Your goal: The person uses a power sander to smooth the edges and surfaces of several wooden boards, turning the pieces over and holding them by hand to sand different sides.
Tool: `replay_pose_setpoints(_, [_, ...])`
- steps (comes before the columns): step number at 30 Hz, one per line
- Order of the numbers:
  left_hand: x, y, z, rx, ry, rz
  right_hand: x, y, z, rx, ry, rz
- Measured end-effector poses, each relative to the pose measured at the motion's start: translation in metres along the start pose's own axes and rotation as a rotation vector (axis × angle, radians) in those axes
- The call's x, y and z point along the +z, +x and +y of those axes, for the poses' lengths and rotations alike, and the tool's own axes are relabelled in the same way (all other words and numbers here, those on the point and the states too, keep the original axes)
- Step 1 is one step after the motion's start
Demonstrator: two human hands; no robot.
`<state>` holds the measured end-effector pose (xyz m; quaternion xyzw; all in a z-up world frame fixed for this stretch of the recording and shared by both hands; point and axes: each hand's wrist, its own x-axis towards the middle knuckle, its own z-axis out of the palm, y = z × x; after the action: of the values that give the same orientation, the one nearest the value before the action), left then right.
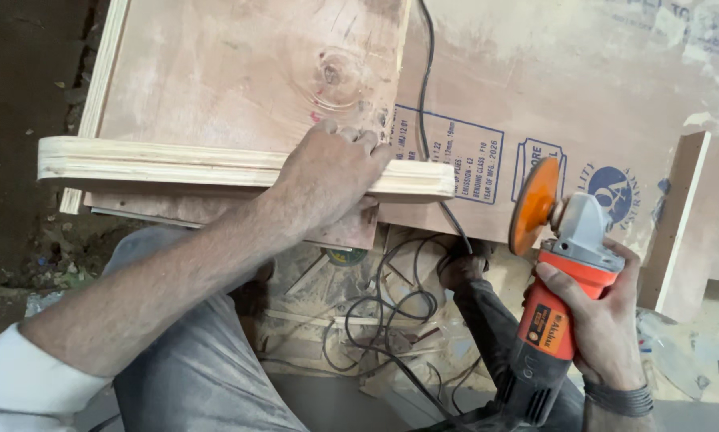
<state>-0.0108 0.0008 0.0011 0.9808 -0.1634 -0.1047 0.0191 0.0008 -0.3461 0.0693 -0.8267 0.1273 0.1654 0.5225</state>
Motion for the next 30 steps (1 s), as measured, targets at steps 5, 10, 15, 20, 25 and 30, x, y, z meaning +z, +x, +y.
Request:
replay_pose_setpoints(5, [-0.005,-0.018,0.008,-0.001,-0.029,0.136,0.009,0.007,-0.007,-0.067,-0.228,-0.073])
replay_pose_setpoints(10, [0.0,-0.025,0.016,-0.112,-0.269,-0.059,0.01,0.007,-0.018,-0.054,-0.463,-0.067])
replay_pose_setpoints(15, [0.035,-0.085,0.07,0.095,0.169,0.207,-0.003,0.005,-0.006,0.002,-0.244,0.002])
replay_pose_setpoints(20, [0.08,-0.099,0.072,0.047,0.125,0.146,-0.019,-0.015,0.028,-0.009,0.008,0.037])
replay_pose_setpoints(25, [0.086,-0.092,0.063,0.068,0.066,0.15,-0.014,-0.034,0.051,0.014,0.202,0.015])
replay_pose_setpoints(30, [0.09,-0.074,0.044,0.074,0.11,0.075,-0.002,-0.042,0.073,0.088,0.347,-0.07])
